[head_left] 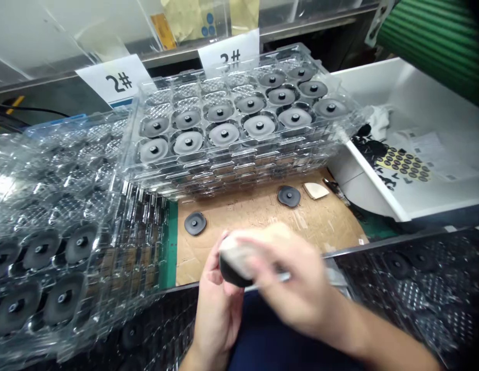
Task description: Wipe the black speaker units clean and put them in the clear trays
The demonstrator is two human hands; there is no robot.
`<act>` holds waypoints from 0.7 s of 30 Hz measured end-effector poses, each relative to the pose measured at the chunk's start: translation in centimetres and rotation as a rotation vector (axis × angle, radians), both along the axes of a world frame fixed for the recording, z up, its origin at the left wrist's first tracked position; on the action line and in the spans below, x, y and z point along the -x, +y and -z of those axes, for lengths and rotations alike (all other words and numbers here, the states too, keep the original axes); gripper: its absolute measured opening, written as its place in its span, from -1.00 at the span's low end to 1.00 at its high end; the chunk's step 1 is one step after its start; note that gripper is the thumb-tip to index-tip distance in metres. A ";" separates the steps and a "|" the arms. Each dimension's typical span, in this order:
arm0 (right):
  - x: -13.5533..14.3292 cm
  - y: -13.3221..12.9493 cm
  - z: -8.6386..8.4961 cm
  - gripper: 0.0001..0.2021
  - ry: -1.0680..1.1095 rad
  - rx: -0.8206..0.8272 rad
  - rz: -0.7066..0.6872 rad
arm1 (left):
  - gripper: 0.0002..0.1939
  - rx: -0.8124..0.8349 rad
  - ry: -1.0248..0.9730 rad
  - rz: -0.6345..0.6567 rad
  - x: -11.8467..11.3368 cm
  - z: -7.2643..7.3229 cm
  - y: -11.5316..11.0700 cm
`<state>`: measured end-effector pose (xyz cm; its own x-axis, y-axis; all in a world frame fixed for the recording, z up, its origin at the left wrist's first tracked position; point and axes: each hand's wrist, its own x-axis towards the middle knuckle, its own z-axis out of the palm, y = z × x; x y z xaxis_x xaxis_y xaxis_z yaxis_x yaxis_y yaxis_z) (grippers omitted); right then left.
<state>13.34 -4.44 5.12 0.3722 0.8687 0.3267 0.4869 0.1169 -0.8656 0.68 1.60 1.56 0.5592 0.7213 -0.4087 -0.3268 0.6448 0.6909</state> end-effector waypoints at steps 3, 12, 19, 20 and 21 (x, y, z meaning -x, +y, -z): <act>0.4 1.2 -0.6 -0.76 -0.120 0.008 -0.320 | -0.58 0.073 0.056 0.036 0.5 0.4 0.2; 0.2 0.4 -0.7 -0.76 -0.184 -0.001 -0.308 | -0.39 0.170 0.051 0.117 0.1 -0.5 0.8; -1.9 -1.7 -2.2 -0.73 -0.318 0.243 -0.167 | -0.43 0.279 -0.019 0.206 1.2 0.2 1.4; -2.0 -1.3 -2.1 -0.73 -0.370 0.194 -0.173 | -0.46 0.293 -0.022 0.200 1.5 0.5 1.5; -1.9 -0.8 -1.9 -0.72 -0.401 0.131 -0.188 | -0.48 0.301 -0.034 0.193 1.8 0.8 1.6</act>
<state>15.26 -5.28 6.97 0.0708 0.9526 0.2960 0.7672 0.1376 -0.6265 -1.09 3.24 0.72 0.6904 0.4510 -0.5657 -0.1986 0.8700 0.4512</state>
